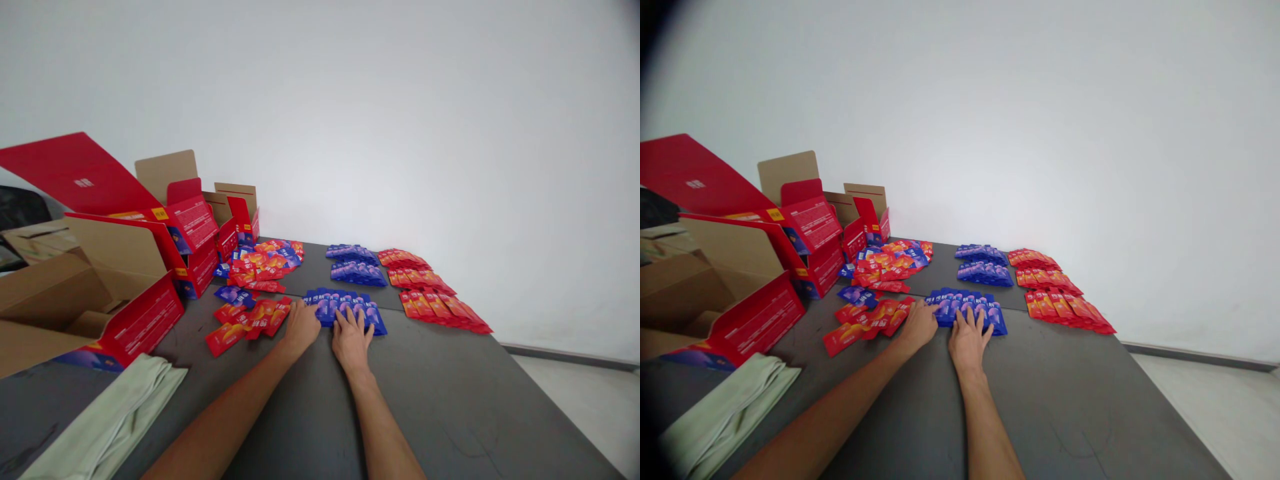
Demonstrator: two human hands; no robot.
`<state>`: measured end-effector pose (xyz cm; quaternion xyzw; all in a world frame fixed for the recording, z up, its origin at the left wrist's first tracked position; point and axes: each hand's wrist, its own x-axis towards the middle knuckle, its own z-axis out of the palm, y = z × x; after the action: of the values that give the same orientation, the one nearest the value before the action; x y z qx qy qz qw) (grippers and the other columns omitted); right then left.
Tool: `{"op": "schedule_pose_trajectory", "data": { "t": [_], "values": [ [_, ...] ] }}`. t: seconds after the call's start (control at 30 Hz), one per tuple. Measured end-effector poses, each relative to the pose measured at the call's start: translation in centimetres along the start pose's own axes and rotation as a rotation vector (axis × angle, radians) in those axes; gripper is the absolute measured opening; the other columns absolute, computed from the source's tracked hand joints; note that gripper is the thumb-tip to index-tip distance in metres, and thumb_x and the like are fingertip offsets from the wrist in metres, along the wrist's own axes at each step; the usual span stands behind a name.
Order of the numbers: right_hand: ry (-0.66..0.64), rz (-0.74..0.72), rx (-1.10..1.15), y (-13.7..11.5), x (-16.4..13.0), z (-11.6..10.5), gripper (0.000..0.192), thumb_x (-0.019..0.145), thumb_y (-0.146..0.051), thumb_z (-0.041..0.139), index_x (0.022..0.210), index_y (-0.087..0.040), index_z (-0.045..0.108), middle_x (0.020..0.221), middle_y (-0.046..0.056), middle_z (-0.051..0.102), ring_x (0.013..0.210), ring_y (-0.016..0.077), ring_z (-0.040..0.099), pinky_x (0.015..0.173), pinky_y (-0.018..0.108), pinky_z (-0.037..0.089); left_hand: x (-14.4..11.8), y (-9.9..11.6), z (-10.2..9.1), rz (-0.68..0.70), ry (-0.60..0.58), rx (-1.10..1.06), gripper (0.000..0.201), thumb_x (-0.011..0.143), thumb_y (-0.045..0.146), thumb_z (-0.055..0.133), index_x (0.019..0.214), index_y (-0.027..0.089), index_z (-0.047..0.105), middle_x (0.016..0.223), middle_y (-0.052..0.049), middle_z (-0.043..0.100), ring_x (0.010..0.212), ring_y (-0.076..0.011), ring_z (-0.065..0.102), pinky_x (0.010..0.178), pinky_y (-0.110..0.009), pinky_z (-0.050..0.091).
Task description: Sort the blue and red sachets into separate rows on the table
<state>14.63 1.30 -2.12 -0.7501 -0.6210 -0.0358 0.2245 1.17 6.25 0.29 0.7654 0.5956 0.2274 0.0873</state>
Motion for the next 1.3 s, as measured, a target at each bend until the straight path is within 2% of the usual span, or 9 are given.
{"op": "schedule_pose_trajectory", "data": {
  "t": [0.13,0.2,0.47,0.67,0.87,1.3],
  "values": [
    [0.011,-0.004,0.013,-0.1,0.0,-0.1,0.041,0.095,-0.029,0.039,0.131,-0.033,0.057,0.148,0.006,0.043,0.143,0.0323,0.02,0.108,0.064,0.015,-0.2,0.0,0.4,0.02,0.0,-0.045,0.042,0.086,0.019,0.045,0.123,0.027,0.064,0.134,-0.009,0.056,0.123,-0.0292,0.044,0.1,-0.044,0.036],
    [0.025,-0.002,0.021,-0.2,0.0,-0.2,0.041,0.094,-0.028,0.039,0.13,-0.032,0.058,0.148,0.006,0.042,0.143,0.0324,0.019,0.108,0.064,0.015,-0.3,0.0,0.7,0.033,-0.032,-0.073,0.043,0.087,0.019,0.044,0.125,0.027,0.061,0.138,-0.007,0.054,0.126,-0.029,0.042,0.101,-0.046,0.036],
    [0.023,-0.03,0.027,-0.5,-0.1,-0.1,0.044,0.092,-0.027,0.041,0.134,-0.035,0.053,0.15,0.003,0.039,0.144,0.0321,0.015,0.107,0.066,0.015,-0.7,0.5,1.2,0.055,-0.049,-0.107,0.043,0.09,0.02,0.04,0.129,0.026,0.057,0.138,-0.006,0.054,0.125,-0.0274,0.044,0.102,-0.046,0.035],
    [0.0,-0.02,0.005,-0.2,0.0,0.1,0.044,0.092,-0.025,0.041,0.133,-0.035,0.054,0.15,0.003,0.041,0.142,0.0339,0.02,0.106,0.068,0.013,-0.9,1.0,1.2,0.04,-0.048,-0.112,0.043,0.09,0.021,0.04,0.13,0.027,0.057,0.14,-0.005,0.052,0.126,-0.0279,0.042,0.103,-0.045,0.035],
    [0.034,0.017,0.008,-0.1,0.0,0.2,0.042,0.092,-0.026,0.039,0.129,-0.032,0.059,0.148,0.005,0.043,0.142,0.0347,0.021,0.105,0.07,0.013,-1.1,1.2,1.7,0.062,-0.035,-0.124,0.042,0.091,0.023,0.041,0.13,0.03,0.056,0.141,-0.003,0.052,0.129,-0.0302,0.037,0.106,-0.05,0.029],
    [0.11,0.016,0.074,-1.1,-0.1,-0.4,0.045,0.092,-0.023,0.038,0.134,-0.03,0.054,0.147,0.006,0.044,0.144,0.0295,0.019,0.109,0.062,0.015,-1.4,1.2,1.2,0.089,-0.025,-0.149,0.043,0.092,0.021,0.039,0.131,0.028,0.055,0.14,-0.005,0.052,0.13,-0.028,0.037,0.107,-0.048,0.028]
  ]
}}
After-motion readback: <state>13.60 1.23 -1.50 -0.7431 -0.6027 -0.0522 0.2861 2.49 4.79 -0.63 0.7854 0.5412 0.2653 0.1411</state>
